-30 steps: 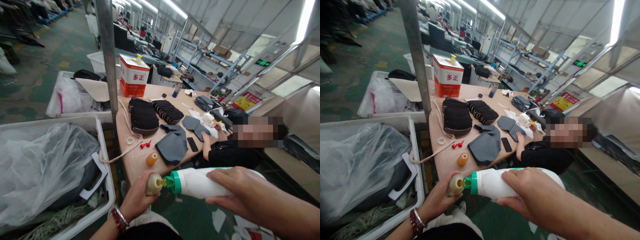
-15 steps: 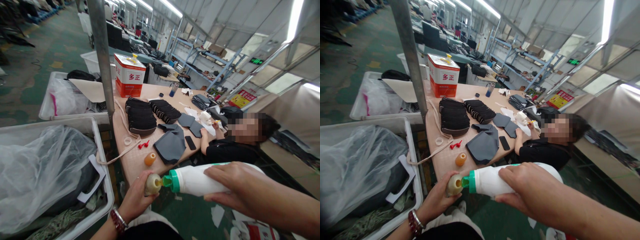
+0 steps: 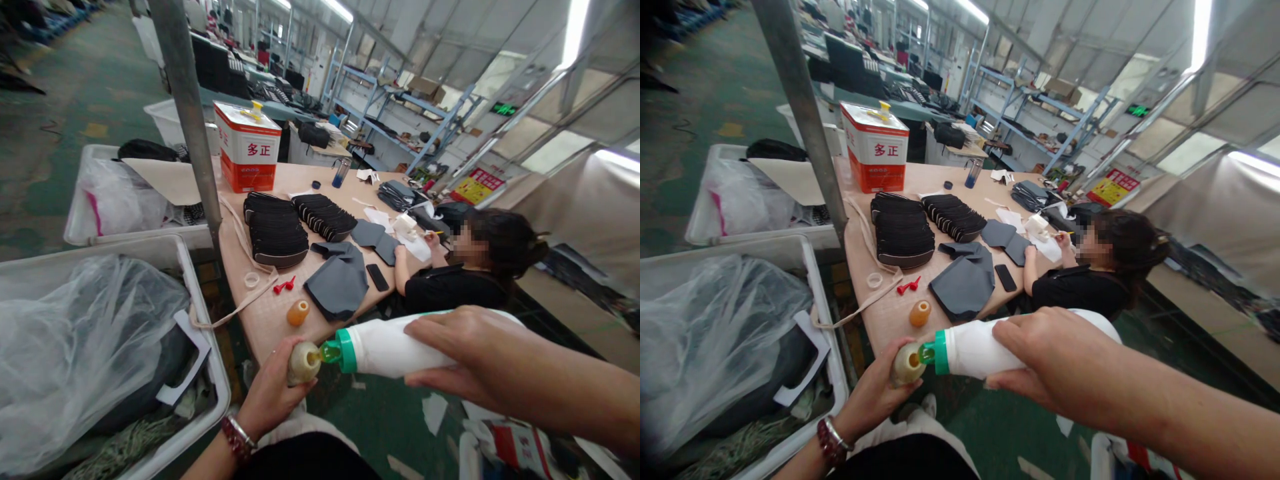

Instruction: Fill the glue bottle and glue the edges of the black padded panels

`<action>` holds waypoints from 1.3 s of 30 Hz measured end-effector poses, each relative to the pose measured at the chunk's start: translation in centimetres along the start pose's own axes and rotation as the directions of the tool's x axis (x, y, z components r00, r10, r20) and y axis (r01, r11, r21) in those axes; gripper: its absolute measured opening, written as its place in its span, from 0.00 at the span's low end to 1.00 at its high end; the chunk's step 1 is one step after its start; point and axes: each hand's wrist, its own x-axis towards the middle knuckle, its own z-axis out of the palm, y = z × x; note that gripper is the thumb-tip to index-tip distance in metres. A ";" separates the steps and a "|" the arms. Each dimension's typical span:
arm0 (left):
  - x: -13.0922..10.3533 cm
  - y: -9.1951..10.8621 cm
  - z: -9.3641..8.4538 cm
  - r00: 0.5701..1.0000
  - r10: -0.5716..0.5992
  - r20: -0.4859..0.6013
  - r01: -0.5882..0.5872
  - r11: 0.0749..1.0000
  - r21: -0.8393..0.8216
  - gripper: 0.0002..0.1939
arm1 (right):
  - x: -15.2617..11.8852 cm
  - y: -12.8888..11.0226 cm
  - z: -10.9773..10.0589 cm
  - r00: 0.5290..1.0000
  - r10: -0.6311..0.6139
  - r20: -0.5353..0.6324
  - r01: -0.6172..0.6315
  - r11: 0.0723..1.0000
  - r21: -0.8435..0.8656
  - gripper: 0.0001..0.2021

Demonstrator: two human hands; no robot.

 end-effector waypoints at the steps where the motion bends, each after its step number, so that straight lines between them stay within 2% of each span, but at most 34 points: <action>1: 0.0 0.0 0.0 1.000 0.005 0.000 -0.005 1.000 0.000 0.27 | -0.1 0.0 -0.1 1.000 -0.003 -0.002 0.003 1.000 0.000 0.08; 5: 0.0 0.0 0.3 1.000 0.010 -0.003 -0.010 1.000 0.001 0.27 | -0.2 0.0 -0.4 1.000 0.007 0.017 -0.007 1.000 -0.005 0.08; 10: 0.1 -0.2 0.4 1.000 0.012 0.013 -0.012 1.000 0.000 0.27 | -0.4 0.3 -0.4 1.000 -0.002 -0.021 0.003 1.000 0.018 0.11; 27: 0.1 -0.1 1.1 0.999 0.036 0.034 -0.036 0.999 -0.006 0.26 | -1.4 -1.5 -2.4 0.996 0.051 0.079 -0.049 0.998 -0.031 0.08; 39: -0.4 0.4 1.0 0.999 0.016 0.050 -0.016 1.000 0.001 0.28 | -1.6 -1.4 -2.0 0.996 0.043 0.084 -0.042 0.999 -0.010 0.10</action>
